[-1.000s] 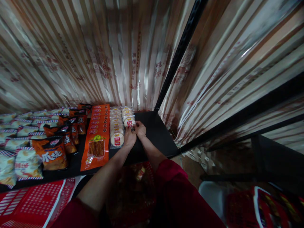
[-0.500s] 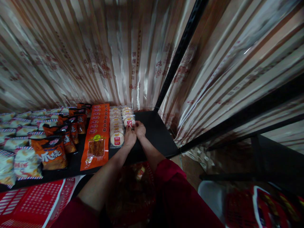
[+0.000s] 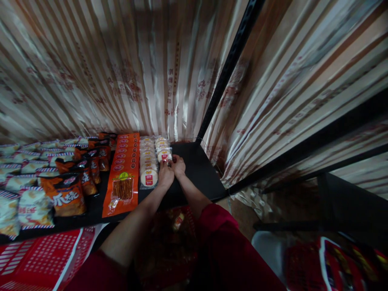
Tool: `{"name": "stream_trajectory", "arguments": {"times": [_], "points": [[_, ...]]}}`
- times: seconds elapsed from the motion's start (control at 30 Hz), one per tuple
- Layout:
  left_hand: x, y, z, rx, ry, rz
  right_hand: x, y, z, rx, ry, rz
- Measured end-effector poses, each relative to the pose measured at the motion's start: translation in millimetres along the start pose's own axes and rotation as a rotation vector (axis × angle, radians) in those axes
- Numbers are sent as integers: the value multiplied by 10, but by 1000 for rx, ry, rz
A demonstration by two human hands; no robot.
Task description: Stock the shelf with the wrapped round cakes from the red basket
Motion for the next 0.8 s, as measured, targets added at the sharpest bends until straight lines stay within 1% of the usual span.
{"name": "stream_trajectory", "arguments": {"times": [0.23,0.4,0.6,0.8], "points": [[-30,-8,18,12,8,-19,-53,123,0,-5,-79,-76],[-42,37,-12,40,2,-14,-95,295,21,1,-77,-61],[-9,278,-85,53,12,-6,-127,548,31,15,-86,-35],[70,569,-2,131,19,-11,-42,834,-21,-43,-158,-1]]}}
Point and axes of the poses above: each hand's wrist, its own y-axis away from the middle knuckle, its own x-axis out of the palm, z = x × y, the point moved 4 cm from there along -y, towards the middle knuckle, and after that the axes turned 14 degrees about z, right-handed, at the moved point
